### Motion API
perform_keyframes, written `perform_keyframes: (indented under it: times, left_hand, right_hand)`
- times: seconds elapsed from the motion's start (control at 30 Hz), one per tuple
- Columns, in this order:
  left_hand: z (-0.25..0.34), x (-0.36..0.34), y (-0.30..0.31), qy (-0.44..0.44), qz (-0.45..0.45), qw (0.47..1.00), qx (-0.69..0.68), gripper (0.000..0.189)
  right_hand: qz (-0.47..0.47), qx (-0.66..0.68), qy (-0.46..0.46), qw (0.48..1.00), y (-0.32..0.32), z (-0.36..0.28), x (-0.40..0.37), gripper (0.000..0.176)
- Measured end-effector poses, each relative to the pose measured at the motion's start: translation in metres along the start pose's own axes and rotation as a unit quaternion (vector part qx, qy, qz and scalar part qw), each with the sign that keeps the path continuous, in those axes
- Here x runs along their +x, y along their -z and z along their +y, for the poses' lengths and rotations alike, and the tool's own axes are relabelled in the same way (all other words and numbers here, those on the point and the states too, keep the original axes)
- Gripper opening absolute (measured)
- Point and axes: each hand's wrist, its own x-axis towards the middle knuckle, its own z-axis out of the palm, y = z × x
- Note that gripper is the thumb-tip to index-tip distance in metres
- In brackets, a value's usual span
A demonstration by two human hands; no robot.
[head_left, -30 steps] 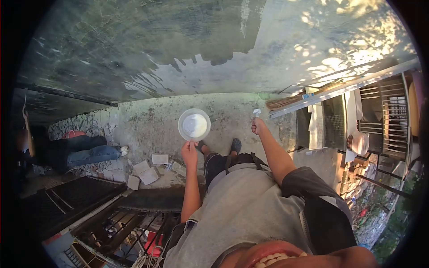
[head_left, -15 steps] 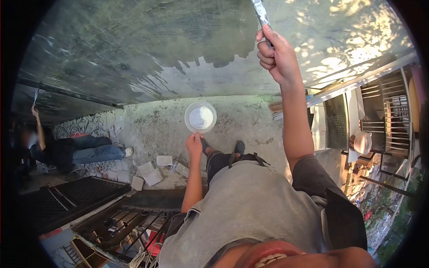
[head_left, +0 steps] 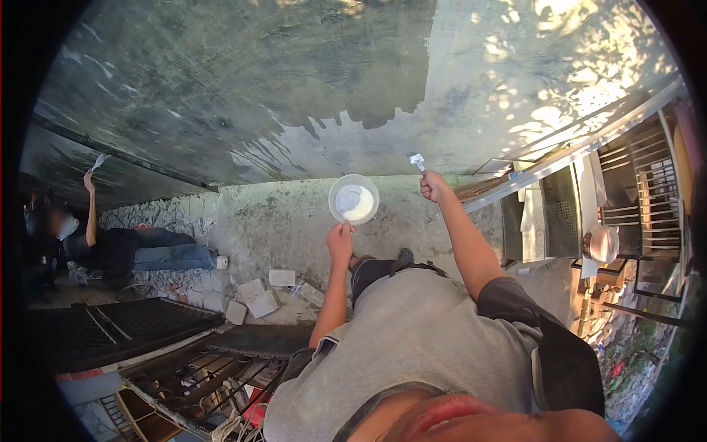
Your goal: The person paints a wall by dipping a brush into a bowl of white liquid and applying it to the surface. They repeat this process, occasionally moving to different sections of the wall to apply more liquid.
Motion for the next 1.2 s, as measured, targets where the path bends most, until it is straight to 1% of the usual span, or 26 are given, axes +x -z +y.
perform_keyframes:
  times: [0.07,0.13,0.2,0.27,0.33,0.4,0.43,0.5,0.53,0.6,0.63,0.7,0.73,0.77,0.8,0.83,0.87,0.9,0.93,0.97,1.03,1.07,1.1,1.13,1.17,1.2]
  left_hand:
    - [0.002,0.002,-0.001,-0.023,0.002,1.0,0.003,0.03]
    - [0.005,0.003,0.001,-0.013,-0.002,1.0,0.006,0.03]
    - [0.006,0.002,0.0,-0.001,-0.007,1.0,0.008,0.03]
    - [0.006,0.003,-0.002,-0.013,-0.016,0.999,-0.038,0.03]
    - [0.005,0.003,-0.003,-0.017,-0.02,0.999,-0.032,0.03]
    - [0.004,0.004,-0.006,-0.021,-0.02,0.999,-0.031,0.03]
    - [0.003,0.004,-0.008,-0.02,-0.024,0.999,-0.024,0.029]
    - [0.007,0.0,-0.009,-0.017,-0.023,0.999,-0.02,0.029]
    - [0.011,-0.003,-0.01,-0.024,-0.024,0.999,-0.006,0.029]
    - [0.019,0.004,-0.014,-0.039,-0.026,0.999,0.004,0.029]
    - [0.014,0.005,-0.016,-0.018,-0.039,0.999,-0.005,0.029]
    - [0.009,-0.006,-0.022,0.015,-0.053,0.998,-0.014,0.029]
    - [0.014,-0.009,-0.024,-0.002,-0.053,0.999,-0.008,0.029]
    - [0.017,-0.011,-0.023,-0.021,-0.054,0.998,0.0,0.03]
    - [0.021,-0.009,-0.025,-0.023,-0.053,0.998,0.0,0.03]
    - [0.021,-0.012,-0.025,-0.018,-0.057,0.998,-0.002,0.03]
    - [0.02,-0.015,-0.027,-0.012,-0.061,0.998,-0.005,0.03]
    - [0.019,-0.017,-0.029,-0.009,-0.062,0.998,-0.002,0.03]
    - [0.014,-0.016,-0.03,-0.013,-0.061,0.998,-0.002,0.03]
    - [0.01,-0.016,-0.028,-0.014,-0.055,0.998,0.0,0.03]
    - [0.004,-0.018,-0.025,-0.011,-0.052,0.998,0.029,0.029]
    - [0.006,-0.017,-0.022,-0.018,-0.053,0.998,0.033,0.03]
    - [0.008,-0.019,-0.021,-0.019,-0.057,0.998,0.035,0.03]
    - [0.007,-0.019,-0.019,0.0,-0.062,0.997,0.037,0.03]
    - [0.008,-0.014,-0.016,0.011,-0.065,0.997,0.037,0.031]
    - [0.007,-0.01,-0.016,0.008,-0.053,0.998,0.021,0.032]
  right_hand:
    - [-0.009,0.029,-0.008,1.0,-0.003,-0.003,-0.004,0.024]
    - [-0.07,0.047,0.034,0.996,-0.016,-0.046,-0.024,0.027]
    - [-0.083,0.014,0.189,0.978,-0.05,-0.104,-0.099,0.031]
    - [-0.153,0.035,0.262,0.952,-0.074,-0.156,-0.188,0.032]
    - [-0.171,-0.018,0.387,0.906,-0.088,-0.177,-0.261,0.034]
    - [-0.176,-0.054,0.487,0.854,-0.09,-0.188,-0.303,0.035]
    - [-0.177,-0.056,0.485,0.855,-0.09,-0.192,-0.313,0.035]
    - [-0.124,-0.112,0.583,0.795,-0.087,-0.197,-0.324,0.036]
    - [-0.125,-0.113,0.583,0.795,-0.085,-0.197,-0.317,0.036]
    - [-0.102,-0.106,0.533,0.834,-0.077,-0.195,-0.282,0.036]
    - [-0.075,-0.093,0.5,0.858,-0.071,-0.188,-0.248,0.036]
    - [-0.058,-0.074,0.377,0.921,-0.043,-0.157,-0.161,0.038]
    - [-0.054,-0.102,0.309,0.944,-0.023,-0.126,-0.118,0.04]
    - [-0.076,-0.079,0.212,0.971,0.005,-0.088,-0.073,0.039]
    - [-0.055,-0.029,0.09,0.994,0.028,-0.046,-0.029,0.035]
    - [-0.002,0.004,-0.008,1.0,0.046,-0.001,0.006,0.032]
    - [0.05,0.065,-0.045,0.996,0.061,0.047,0.028,0.032]
    - [0.058,0.066,-0.073,0.993,0.077,0.087,0.035,0.037]
    - [0.064,0.065,-0.103,0.99,0.086,0.108,0.038,0.043]
    - [0.06,0.062,-0.11,0.99,0.085,0.107,0.034,0.043]
    - [0.07,-0.003,-0.044,0.997,0.089,0.116,0.001,0.054]
    - [0.076,-0.052,0.018,0.996,0.094,0.111,-0.008,0.068]
    - [0.105,-0.114,0.081,0.985,0.093,0.099,-0.028,0.069]
    - [0.152,-0.239,0.164,0.945,0.089,0.082,-0.052,0.069]
    - [0.195,-0.345,0.278,0.875,0.09,0.065,-0.063,0.061]
    - [0.201,-0.337,0.329,0.859,0.085,0.049,-0.08,0.055]
